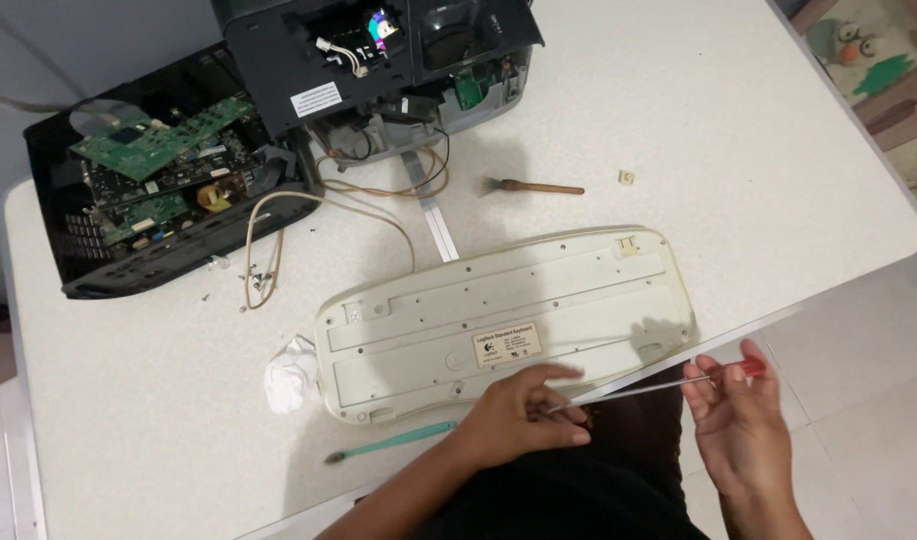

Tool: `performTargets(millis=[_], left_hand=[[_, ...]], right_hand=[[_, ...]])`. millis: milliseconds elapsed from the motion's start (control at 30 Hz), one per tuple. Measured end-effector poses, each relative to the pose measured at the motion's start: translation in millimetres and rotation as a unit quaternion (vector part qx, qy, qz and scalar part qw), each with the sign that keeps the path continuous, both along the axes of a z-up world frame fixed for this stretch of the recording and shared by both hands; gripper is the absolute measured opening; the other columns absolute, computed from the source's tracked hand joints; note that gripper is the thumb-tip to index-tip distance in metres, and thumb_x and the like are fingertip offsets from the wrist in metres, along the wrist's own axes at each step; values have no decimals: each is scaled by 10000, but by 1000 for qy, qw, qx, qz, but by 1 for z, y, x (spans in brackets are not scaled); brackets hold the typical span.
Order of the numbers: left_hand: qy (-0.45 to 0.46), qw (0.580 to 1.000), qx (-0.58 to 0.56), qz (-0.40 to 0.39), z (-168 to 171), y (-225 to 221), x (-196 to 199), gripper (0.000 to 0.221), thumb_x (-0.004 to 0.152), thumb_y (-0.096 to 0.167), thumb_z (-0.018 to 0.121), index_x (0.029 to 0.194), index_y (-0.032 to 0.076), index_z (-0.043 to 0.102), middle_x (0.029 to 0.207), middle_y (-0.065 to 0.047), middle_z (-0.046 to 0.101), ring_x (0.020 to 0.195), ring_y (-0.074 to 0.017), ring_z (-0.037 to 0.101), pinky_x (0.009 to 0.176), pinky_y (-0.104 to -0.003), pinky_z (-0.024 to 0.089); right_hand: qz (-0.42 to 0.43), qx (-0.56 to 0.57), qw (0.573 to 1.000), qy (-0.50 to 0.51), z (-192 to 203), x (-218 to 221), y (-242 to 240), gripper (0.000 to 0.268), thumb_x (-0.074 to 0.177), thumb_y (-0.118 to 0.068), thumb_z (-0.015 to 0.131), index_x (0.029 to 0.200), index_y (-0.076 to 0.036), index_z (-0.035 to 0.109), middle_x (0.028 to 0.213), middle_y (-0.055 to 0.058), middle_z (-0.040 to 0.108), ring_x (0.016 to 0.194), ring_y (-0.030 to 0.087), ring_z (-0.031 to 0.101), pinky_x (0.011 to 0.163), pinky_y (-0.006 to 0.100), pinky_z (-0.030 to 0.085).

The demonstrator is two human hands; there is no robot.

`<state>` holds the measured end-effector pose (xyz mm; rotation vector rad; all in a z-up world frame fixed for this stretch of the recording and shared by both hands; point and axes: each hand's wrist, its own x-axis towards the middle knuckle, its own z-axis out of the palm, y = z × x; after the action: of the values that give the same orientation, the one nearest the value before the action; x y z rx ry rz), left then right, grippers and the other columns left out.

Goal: Removing screws from the back of a computer keyboard using a screwdriver for disassembly

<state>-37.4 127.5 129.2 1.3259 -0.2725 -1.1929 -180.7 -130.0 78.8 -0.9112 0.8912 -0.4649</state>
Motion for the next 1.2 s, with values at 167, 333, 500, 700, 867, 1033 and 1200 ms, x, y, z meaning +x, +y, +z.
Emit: performTargets(millis=[167, 333, 500, 700, 867, 1033, 1200], left_hand=[[-199, 977, 75, -26, -38, -16, 2, 834, 731, 447, 784, 1493, 239, 516, 1348, -40, 668, 1244, -163, 615, 1114, -320, 447], [-581, 799, 94, -128, -119, -54, -11, 755, 902, 490, 687, 1508, 101, 463, 1614, -209, 403, 1467, -423, 387, 1118, -578, 371], [-689, 642, 218, -257, -131, -98, -17, 1027, 849, 634, 660, 1629, 142, 207, 1702, -280, 75, 1561, -484, 104, 1245, -584, 121], [-700, 606, 262, -273, -176, -117, -22, 688, 972, 213, 414, 1621, 78, 229, 1639, -376, 169, 1468, -599, 243, 1177, -618, 253], [-655, 559, 286, -421, -96, -115, -6, 829, 1026, 329, 503, 1639, 2, 50, 1626, -443, 59, 1473, -623, 183, 1193, -590, 247], [-676, 576, 278, -365, -141, -118, -16, 717, 1015, 256, 433, 1624, 15, 142, 1603, -457, 131, 1446, -643, 237, 1183, -619, 253], [-735, 558, 269, -275, -169, -118, -24, 642, 990, 242, 395, 1591, 48, 281, 1579, -441, 257, 1411, -637, 342, 1169, -619, 300]], right_hand=[[-72, 68, 994, -54, -45, -23, -42, 260, 1004, -183, 679, 1254, -229, 626, 1125, 105, 708, 1066, 165, 720, 962, 263, 631], [-187, -22, 980, -65, -28, -36, -98, 241, 1032, -141, 718, 1240, -249, 658, 1132, 12, 726, 1062, 177, 755, 1004, 293, 676], [-129, -258, 956, 52, -28, -64, -148, 275, 1096, -509, 567, 1304, -334, 605, 1458, -149, 600, 1311, 6, 671, 1128, 82, 591], [-152, -390, 908, -11, 33, -45, -103, 554, 1252, -250, 583, 1680, -247, 232, 1291, 187, 648, 1021, 293, 707, 953, 359, 647], [-80, -495, 865, 4, 63, -23, -76, 457, 1241, -75, 499, 1589, -174, 220, 1206, 325, 613, 997, 393, 653, 911, 464, 582], [-1, -561, 828, 5, 73, -7, -60, 451, 1181, 49, 408, 1546, -110, 195, 1148, 385, 577, 920, 443, 628, 913, 539, 572], [26, -567, 823, -15, 70, 1, -57, 467, 1160, 32, 459, 1538, -114, 226, 1109, 357, 593, 964, 412, 636, 945, 529, 590]])
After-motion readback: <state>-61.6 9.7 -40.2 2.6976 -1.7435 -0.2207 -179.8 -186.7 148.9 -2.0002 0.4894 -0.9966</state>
